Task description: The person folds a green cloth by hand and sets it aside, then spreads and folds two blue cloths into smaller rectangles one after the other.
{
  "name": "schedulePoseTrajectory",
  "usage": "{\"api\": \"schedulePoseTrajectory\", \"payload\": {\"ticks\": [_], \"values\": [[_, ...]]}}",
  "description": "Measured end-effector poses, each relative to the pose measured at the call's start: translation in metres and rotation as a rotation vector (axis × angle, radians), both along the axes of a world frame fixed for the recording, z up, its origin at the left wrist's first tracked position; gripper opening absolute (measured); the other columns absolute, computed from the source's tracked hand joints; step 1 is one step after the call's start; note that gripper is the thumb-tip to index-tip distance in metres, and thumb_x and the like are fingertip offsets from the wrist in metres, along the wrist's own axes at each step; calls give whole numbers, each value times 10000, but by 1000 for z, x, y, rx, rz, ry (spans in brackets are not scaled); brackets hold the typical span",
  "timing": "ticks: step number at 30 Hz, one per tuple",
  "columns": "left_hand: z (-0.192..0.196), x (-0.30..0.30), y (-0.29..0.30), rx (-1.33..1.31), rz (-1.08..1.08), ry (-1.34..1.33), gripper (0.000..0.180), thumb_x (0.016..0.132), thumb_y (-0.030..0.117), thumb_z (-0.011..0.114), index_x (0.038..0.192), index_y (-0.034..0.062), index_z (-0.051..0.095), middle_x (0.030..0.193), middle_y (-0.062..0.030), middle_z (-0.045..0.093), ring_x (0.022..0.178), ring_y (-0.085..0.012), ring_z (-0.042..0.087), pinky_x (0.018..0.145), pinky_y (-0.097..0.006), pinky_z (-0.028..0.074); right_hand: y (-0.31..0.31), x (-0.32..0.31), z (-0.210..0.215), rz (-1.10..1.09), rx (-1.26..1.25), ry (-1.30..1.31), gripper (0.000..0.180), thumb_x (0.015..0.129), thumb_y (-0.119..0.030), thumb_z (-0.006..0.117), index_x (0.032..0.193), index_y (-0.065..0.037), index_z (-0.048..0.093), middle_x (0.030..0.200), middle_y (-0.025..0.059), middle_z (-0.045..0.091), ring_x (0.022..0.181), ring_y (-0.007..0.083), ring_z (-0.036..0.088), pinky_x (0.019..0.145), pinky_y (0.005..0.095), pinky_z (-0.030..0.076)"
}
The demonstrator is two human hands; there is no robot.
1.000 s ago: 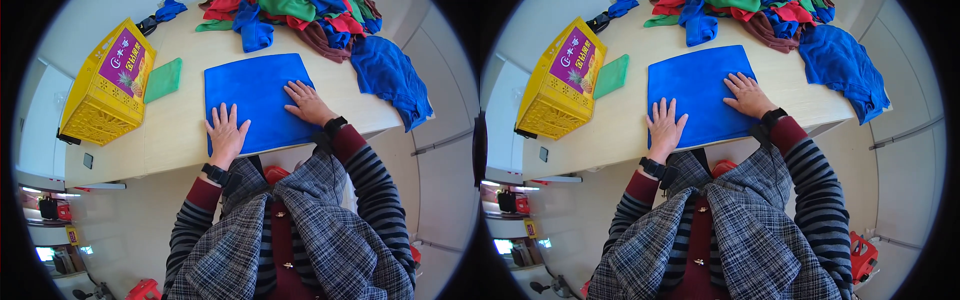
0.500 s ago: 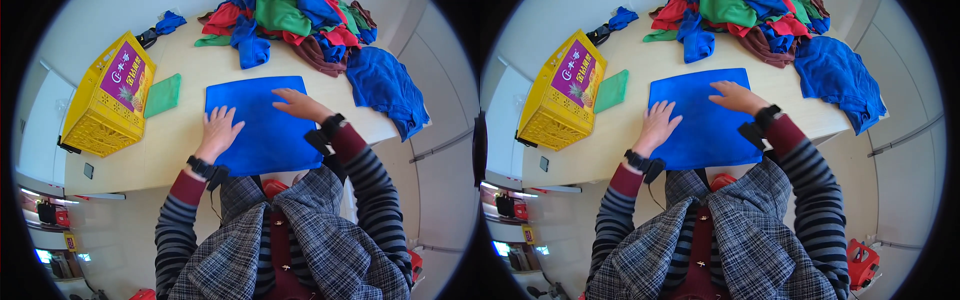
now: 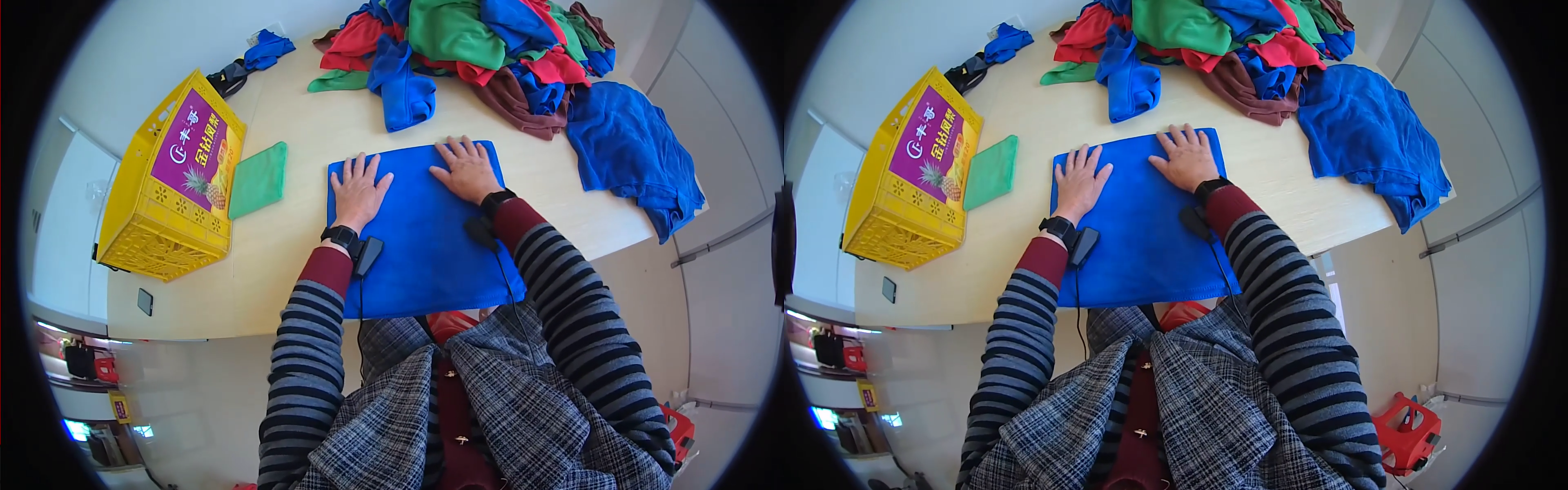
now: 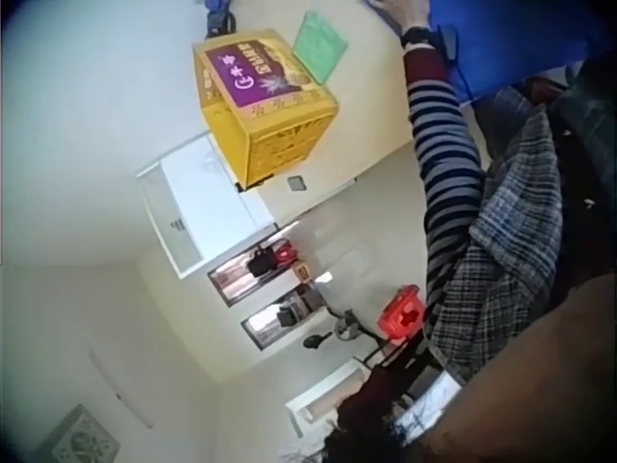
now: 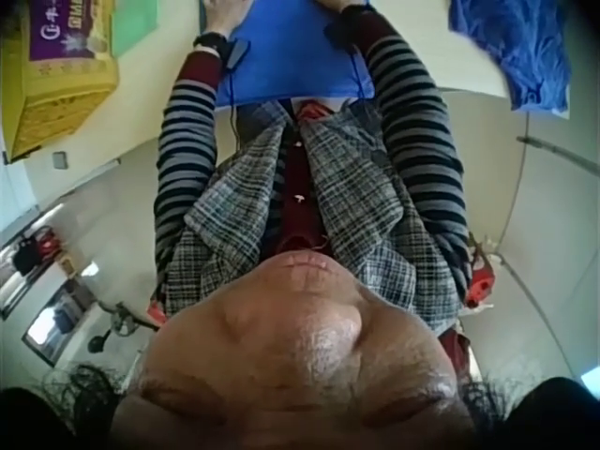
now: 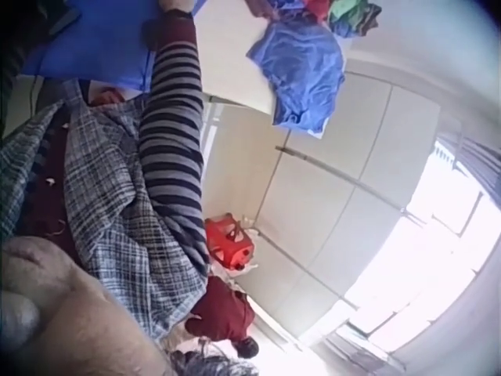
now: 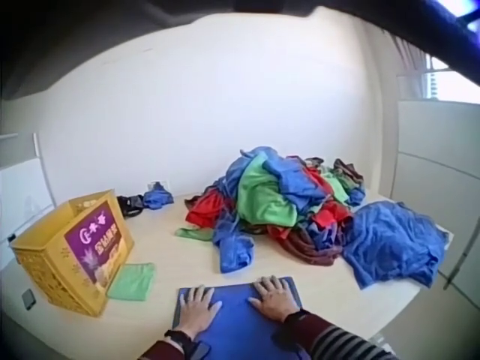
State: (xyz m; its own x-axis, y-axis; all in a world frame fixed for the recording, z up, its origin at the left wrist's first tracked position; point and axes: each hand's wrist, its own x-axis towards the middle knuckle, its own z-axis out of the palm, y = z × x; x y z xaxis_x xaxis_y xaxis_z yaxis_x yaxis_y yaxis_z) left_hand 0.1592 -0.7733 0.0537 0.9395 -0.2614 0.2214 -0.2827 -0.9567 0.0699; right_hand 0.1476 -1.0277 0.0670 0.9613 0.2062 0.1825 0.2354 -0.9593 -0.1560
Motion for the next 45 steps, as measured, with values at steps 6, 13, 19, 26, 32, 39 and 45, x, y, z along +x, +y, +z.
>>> {"api": "schedulePoseTrajectory", "payload": {"ticks": [6, 13, 19, 26, 32, 39, 45], "values": [[1, 4, 17, -58, 96, 27, 646, 1036, 582, 396, 1553, 194, 404, 1627, -117, 336, 1512, -368, 253, 1170, -662, 191, -40, -3, -6, -127, -2, -14, 656, 1037, -577, 385, 1543, -159, 415, 1605, 127, 377, 1505, 371, 287, 1233, 524, 189], [-2, -17, 60, -89, 96, -13, 655, 1021, 557, 453, 1549, 172, 404, 1620, -156, 329, 1492, -401, 273, 1162, -659, 210, -89, -27, -15, -194, -2, -96, 649, 1020, -517, 472, 1535, -127, 405, 1574, 176, 397, 1464, 403, 338, 1191, 539, 271], [13, -106, 42, -35, -93, -30, 657, 987, 490, 548, 1535, 150, 422, 1619, -173, 327, 1484, -416, 287, 1166, -660, 207, -42, -92, -3, -8, 193, -216, 663, 962, -409, 624, 1502, -79, 425, 1535, 228, 421, 1422, 447, 379, 1140, 574, 337], [16, -181, 13, -58, -202, 10, 638, 984, 493, 555, 1515, 151, 463, 1610, -166, 350, 1478, -409, 302, 1181, -644, 190, 38, -175, 0, 189, 120, -92, 640, 989, -458, 566, 1503, -94, 456, 1576, 169, 410, 1483, 395, 321, 1216, 543, 236], [20, -189, 43, -64, -117, 52, 639, 1003, 465, 532, 1549, 155, 409, 1638, -150, 305, 1501, -404, 257, 1193, -626, 163, -4, -177, 13, 54, 90, -63, 644, 1000, -486, 531, 1511, -102, 456, 1600, 141, 389, 1502, 373, 295, 1233, 530, 201], [6, -204, 72, -122, -55, 36, 675, 985, 523, 541, 1526, 131, 444, 1618, -163, 340, 1491, -403, 279, 1196, -624, 175, -61, -200, 0, -88, 79, -55, 590, 1012, -403, 533, 1506, -90, 456, 1580, 146, 413, 1493, 365, 315, 1231, 521, 214], [23, -230, 79, -185, -213, 72, 664, 915, 326, 679, 1498, 97, 458, 1609, -154, 351, 1487, -386, 296, 1209, -559, 204, -136, -206, -26, 99, 334, -25, 609, 932, -170, 635, 1503, -66, 450, 1548, 157, 447, 1474, 358, 351, 1215, 516, 266]]}}
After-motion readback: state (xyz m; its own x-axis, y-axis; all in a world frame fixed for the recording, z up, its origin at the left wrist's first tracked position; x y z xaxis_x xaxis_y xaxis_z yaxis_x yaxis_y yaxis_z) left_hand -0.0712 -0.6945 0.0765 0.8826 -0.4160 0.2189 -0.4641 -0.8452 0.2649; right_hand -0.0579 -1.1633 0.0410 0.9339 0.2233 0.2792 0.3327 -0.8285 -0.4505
